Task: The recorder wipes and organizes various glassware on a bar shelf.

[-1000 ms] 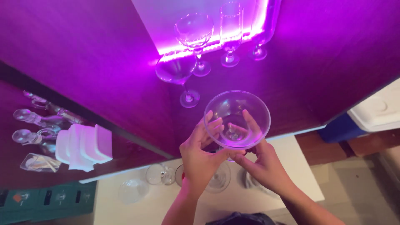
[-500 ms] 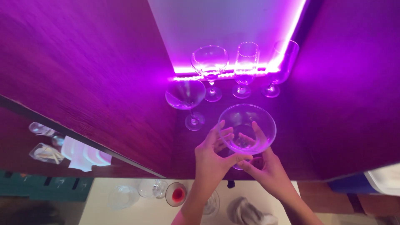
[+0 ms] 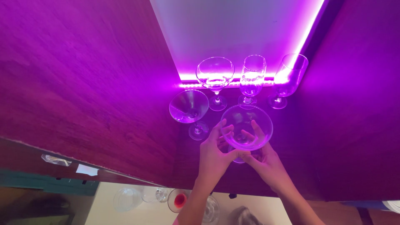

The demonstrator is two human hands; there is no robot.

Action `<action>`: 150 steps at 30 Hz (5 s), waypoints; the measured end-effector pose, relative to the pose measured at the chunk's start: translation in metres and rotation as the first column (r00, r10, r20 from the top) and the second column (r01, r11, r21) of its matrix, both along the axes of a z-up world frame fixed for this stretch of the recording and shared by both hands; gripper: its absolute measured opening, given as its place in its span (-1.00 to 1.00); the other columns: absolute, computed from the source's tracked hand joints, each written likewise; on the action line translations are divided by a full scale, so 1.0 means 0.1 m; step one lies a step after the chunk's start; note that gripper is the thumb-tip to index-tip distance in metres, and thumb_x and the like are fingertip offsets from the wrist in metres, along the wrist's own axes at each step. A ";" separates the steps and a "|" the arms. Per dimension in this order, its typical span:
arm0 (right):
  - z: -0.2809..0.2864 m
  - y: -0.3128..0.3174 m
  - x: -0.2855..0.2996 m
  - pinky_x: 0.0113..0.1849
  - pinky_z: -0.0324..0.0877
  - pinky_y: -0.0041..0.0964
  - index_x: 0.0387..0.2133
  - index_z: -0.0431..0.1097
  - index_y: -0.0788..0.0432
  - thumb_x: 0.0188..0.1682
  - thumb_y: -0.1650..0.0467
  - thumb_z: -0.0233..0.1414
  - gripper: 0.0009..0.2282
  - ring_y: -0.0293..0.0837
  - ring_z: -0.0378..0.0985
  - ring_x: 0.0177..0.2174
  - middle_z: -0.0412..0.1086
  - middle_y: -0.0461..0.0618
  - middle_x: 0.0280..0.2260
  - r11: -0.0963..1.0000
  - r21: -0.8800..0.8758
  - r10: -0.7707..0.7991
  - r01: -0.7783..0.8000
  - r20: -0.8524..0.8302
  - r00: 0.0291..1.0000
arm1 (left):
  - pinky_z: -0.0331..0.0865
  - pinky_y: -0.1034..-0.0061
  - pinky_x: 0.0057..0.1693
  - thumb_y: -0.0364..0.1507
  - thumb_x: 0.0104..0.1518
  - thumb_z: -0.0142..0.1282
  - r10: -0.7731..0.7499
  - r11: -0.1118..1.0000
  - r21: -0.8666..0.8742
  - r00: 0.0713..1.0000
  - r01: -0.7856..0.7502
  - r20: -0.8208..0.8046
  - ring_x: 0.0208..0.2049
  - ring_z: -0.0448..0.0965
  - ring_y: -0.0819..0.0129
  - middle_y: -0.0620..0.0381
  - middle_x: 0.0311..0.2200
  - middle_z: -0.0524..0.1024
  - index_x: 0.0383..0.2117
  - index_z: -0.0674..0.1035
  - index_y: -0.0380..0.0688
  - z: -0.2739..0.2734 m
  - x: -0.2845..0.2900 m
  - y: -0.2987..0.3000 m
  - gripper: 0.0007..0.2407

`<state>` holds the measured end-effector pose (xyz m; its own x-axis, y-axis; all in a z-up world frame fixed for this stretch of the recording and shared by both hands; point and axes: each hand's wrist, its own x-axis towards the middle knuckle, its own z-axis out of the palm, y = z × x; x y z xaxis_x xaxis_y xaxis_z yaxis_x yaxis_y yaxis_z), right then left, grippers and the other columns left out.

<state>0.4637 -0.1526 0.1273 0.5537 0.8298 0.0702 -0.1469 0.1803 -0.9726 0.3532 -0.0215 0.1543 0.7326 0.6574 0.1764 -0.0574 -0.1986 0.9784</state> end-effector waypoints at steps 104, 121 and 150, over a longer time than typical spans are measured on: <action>-1.10 -1.33 -2.03 0.17 0.40 -0.07 0.45 -0.18 0.12 0.01 0.40 0.20 -0.21 0.07 0.30 0.28 0.14 0.18 0.32 0.929 -0.365 0.094 -0.064 0.065 0.993 | 0.40 0.32 0.34 -0.40 0.21 0.30 -0.072 0.982 0.157 0.974 0.107 -0.216 0.26 0.53 0.15 0.05 0.20 0.51 0.12 0.53 -0.11 -1.05 -2.27 -1.05 -0.64; -1.50 -1.12 -1.94 0.14 0.41 -0.16 0.45 -0.17 0.17 0.03 0.50 0.17 -0.24 0.02 0.30 0.25 0.14 0.17 0.31 0.887 -0.431 0.199 -0.168 0.028 0.980 | 0.34 0.34 0.38 -0.49 0.21 0.33 0.332 0.942 0.126 0.916 -0.311 -0.225 0.28 0.49 0.16 -0.02 0.20 0.49 0.20 0.46 -0.21 -1.59 -2.87 -0.95 -0.57; -2.52 -0.37 -1.84 -0.08 0.54 -0.29 0.46 -0.15 0.05 -0.16 0.49 0.30 -0.08 -0.04 0.37 0.11 0.11 0.15 0.33 0.849 -0.483 0.251 -0.213 0.013 0.968 | 0.52 0.27 0.12 -0.49 0.06 0.36 0.177 0.984 0.019 0.935 -0.180 -0.308 0.22 0.45 0.01 -0.05 0.25 0.33 0.33 0.25 -0.03 -3.11 -2.39 -0.68 -0.33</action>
<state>0.2800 -0.1893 -0.1249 0.3496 0.8760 -0.3323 -0.0523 -0.3359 -0.9404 0.1142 -0.0899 -0.1569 0.6206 0.7828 -0.0450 0.2816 -0.1690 0.9445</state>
